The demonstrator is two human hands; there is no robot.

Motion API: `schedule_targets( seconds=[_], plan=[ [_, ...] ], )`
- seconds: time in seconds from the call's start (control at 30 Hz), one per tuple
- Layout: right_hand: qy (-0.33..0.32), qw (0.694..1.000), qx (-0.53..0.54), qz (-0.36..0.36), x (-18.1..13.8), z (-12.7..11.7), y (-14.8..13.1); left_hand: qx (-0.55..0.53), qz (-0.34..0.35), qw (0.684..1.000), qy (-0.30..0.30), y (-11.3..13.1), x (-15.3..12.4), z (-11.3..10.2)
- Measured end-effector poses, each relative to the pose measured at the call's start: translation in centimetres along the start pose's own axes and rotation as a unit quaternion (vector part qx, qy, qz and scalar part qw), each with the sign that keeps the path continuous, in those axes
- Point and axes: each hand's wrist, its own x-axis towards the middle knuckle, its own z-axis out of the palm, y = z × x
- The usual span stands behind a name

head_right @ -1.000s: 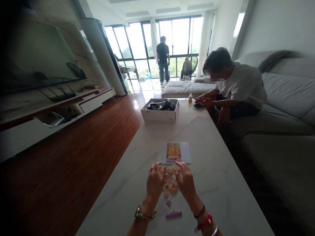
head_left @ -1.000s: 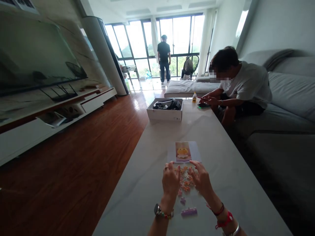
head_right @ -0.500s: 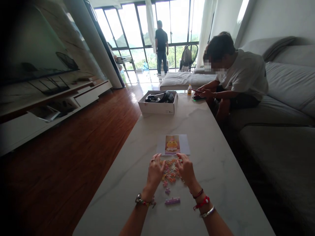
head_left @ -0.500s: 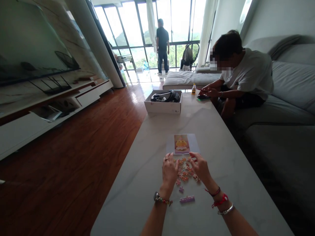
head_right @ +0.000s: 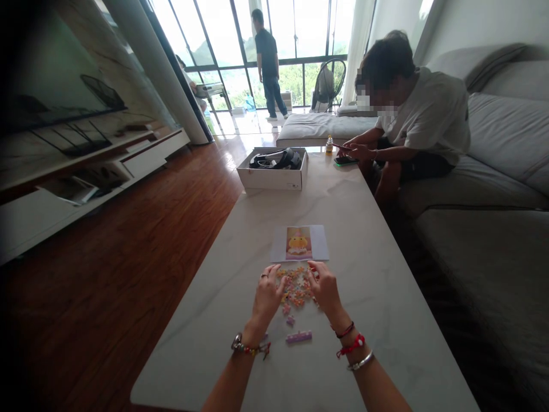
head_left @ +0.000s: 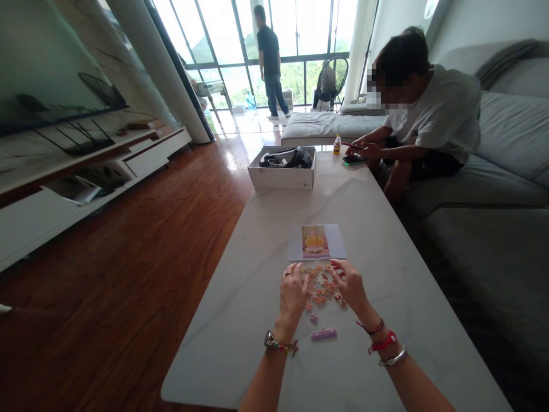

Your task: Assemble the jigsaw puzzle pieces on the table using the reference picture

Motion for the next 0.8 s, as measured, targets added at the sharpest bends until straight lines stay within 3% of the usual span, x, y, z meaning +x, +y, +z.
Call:
schedule_targets(
  seconds=[0.4,0.8],
  plan=[
    [-0.005,1.000,0.011,0.012,-0.6,0.2,-0.1,-0.008,-0.024,1.000,-0.008,-1.6,-0.8,-1.5],
    [-0.015,0.998,0.019,0.059,-1.9,-0.6,1.5,0.007,-0.059,0.995,-0.080,-2.1,-2.8,-1.8]
  ],
)
